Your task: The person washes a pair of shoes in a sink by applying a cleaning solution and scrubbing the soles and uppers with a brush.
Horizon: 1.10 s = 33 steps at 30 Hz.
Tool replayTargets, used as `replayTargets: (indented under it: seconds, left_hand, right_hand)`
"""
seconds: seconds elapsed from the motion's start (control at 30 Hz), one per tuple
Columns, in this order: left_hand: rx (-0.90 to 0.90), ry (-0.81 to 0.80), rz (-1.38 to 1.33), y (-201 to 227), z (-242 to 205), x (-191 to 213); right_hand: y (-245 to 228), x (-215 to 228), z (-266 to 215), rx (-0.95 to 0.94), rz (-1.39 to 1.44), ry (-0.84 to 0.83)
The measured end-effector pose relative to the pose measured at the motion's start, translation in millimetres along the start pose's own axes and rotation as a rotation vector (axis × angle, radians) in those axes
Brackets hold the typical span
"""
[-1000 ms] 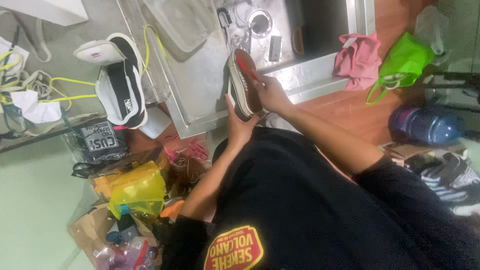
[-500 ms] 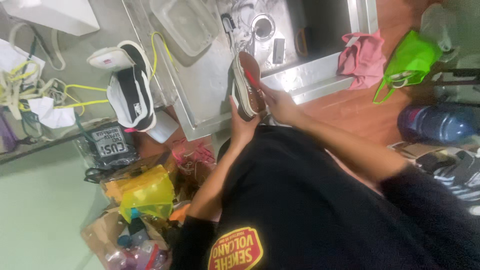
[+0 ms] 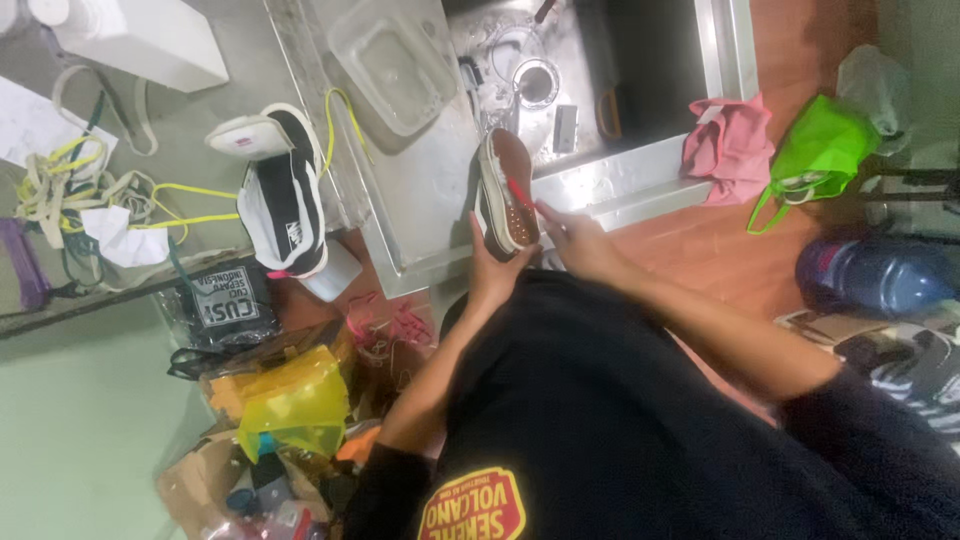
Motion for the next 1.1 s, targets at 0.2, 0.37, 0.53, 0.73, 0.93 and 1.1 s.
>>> replayTargets:
  seconds: [0.2, 0.37, 0.53, 0.73, 0.93, 1.1]
  left_hand:
    - [0.003, 0.012, 0.011, -2, 1, -2]
    - [0.014, 0.016, 0.006, 5, -9, 0]
    - [0.017, 0.027, -0.016, 1, -3, -4]
    - [0.036, 0.047, 0.049, 16, -16, -3]
    - [0.02, 0.033, 0.06, 9, -11, -8]
    - [0.042, 0.044, 0.056, 19, -19, -2]
  right_hand:
    - [25, -17, 43, 0.114, -0.146, 0.055]
    - [-12, 12, -21, 0.004, -0.038, -0.016]
    - [36, -15, 43, 0.071, -0.013, 0.014]
    - [-2, 7, -15, 0.043, 0.05, -0.034]
    - [27, -11, 21, 0.099, -0.023, -0.004]
    - [-12, 20, -19, 0.085, -0.041, -0.095]
Point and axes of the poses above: each hand's wrist, its own z-axis towards the middle knuckle, its own x-axis out of the back of the hand, y = z × x, the point moved 1 cm from there along z, towards the middle knuckle, and after that the axes turned 12 degrees about x, right-handed, at the moved point
